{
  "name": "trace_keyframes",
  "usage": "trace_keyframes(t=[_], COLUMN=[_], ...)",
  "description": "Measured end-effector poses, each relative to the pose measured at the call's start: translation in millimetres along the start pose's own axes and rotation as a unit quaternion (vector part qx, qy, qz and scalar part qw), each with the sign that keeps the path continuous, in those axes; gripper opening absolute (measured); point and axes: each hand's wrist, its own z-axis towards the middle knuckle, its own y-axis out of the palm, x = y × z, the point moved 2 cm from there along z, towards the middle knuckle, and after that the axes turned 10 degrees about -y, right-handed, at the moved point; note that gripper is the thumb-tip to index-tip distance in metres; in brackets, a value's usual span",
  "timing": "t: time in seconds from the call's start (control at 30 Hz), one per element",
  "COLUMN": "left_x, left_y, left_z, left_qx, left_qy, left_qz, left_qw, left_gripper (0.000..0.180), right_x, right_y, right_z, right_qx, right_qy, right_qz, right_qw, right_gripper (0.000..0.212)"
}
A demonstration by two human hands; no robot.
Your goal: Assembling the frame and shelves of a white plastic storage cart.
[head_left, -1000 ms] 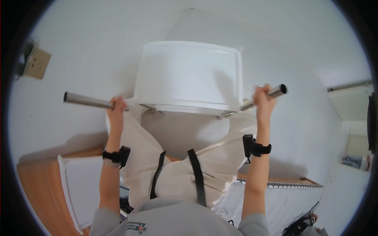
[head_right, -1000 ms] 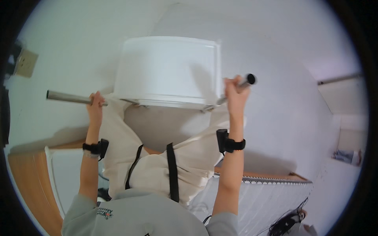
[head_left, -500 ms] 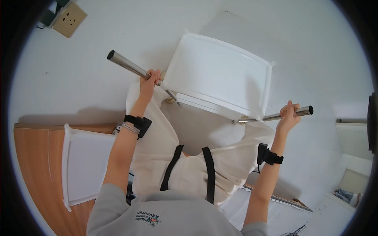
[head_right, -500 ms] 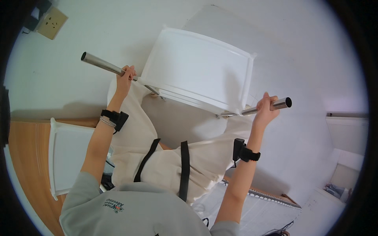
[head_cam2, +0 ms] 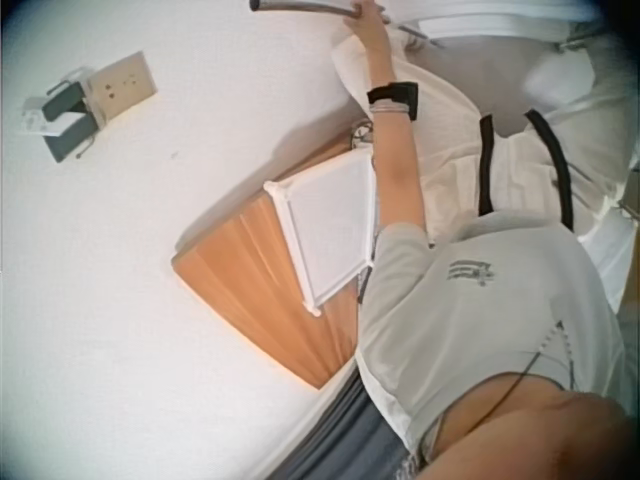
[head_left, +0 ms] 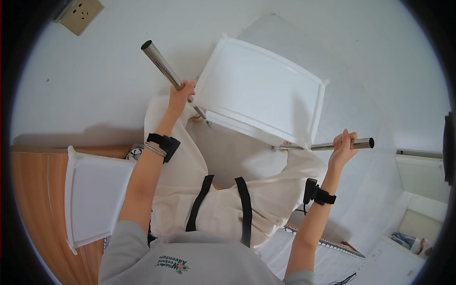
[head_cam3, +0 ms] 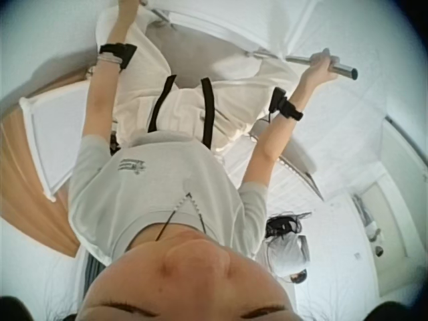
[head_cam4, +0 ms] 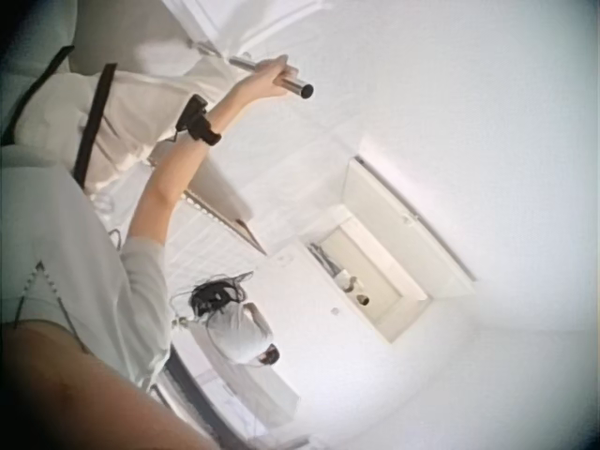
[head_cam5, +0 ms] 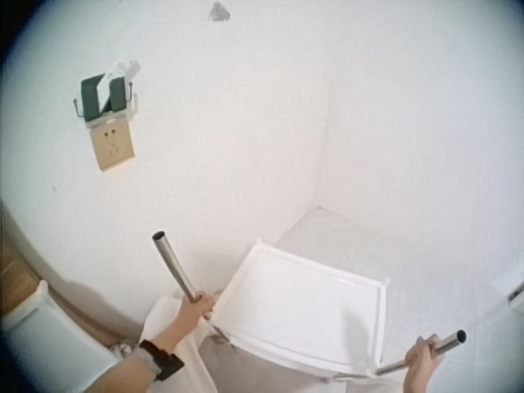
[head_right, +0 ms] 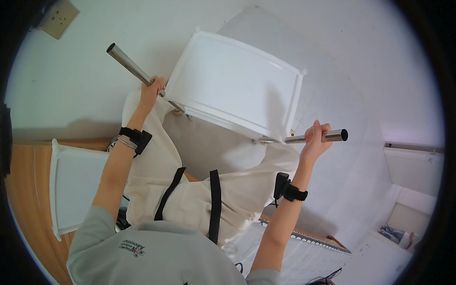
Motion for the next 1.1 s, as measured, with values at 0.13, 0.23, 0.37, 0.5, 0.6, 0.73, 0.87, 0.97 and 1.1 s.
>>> trace_keyframes(t=[0.13,0.23,0.37,0.5,0.6,0.73,0.87,0.97,1.1], left_x=[3.3,8.8,5.7,6.9,14.7,10.1,6.7,4.4,6.6], left_y=[4.1,12.2,16.5,25.8,36.6,16.7,12.0,12.3,9.5], left_z=[-3.5,-10.1,-8.3,-11.7,-14.4,-11.4,-10.6,-8.3,-8.3], left_qx=[0.037,0.095,0.116,0.178,0.199,0.117,0.056,0.064,0.033], left_qy=[-0.029,-0.003,0.039,0.025,0.038,0.028,-0.001,-0.02,-0.045], left_qz=[0.029,0.05,0.037,0.048,0.062,0.076,0.05,0.106,0.102], left_qw=[0.998,0.994,0.992,0.983,0.977,0.99,0.997,0.992,0.993], left_gripper=[0.034,0.034,0.035,0.038,0.04,0.038,0.036,0.035,0.033], right_x=[-0.8,-6.0,-4.9,-4.2,-11.1,-6.0,0.7,3.2,0.3], right_y=[1.2,5.7,16.0,15.3,20.1,16.6,12.9,10.9,9.7], right_z=[-1.4,-4.9,-3.6,-1.7,-3.5,-0.7,-3.8,-5.6,-3.3], right_qx=[0.015,0.072,0.105,0.13,0.177,0.077,0.071,0.095,0.054], right_qy=[0.0,-0.032,-0.048,-0.069,-0.069,-0.037,-0.031,-0.045,-0.03], right_qz=[0.01,-0.025,-0.061,-0.079,-0.101,-0.043,-0.041,-0.062,-0.068], right_qw=[1.0,0.997,0.991,0.986,0.977,0.995,0.996,0.993,0.996], right_gripper=[0.032,0.033,0.033,0.031,0.031,0.03,0.03,0.029,0.029])
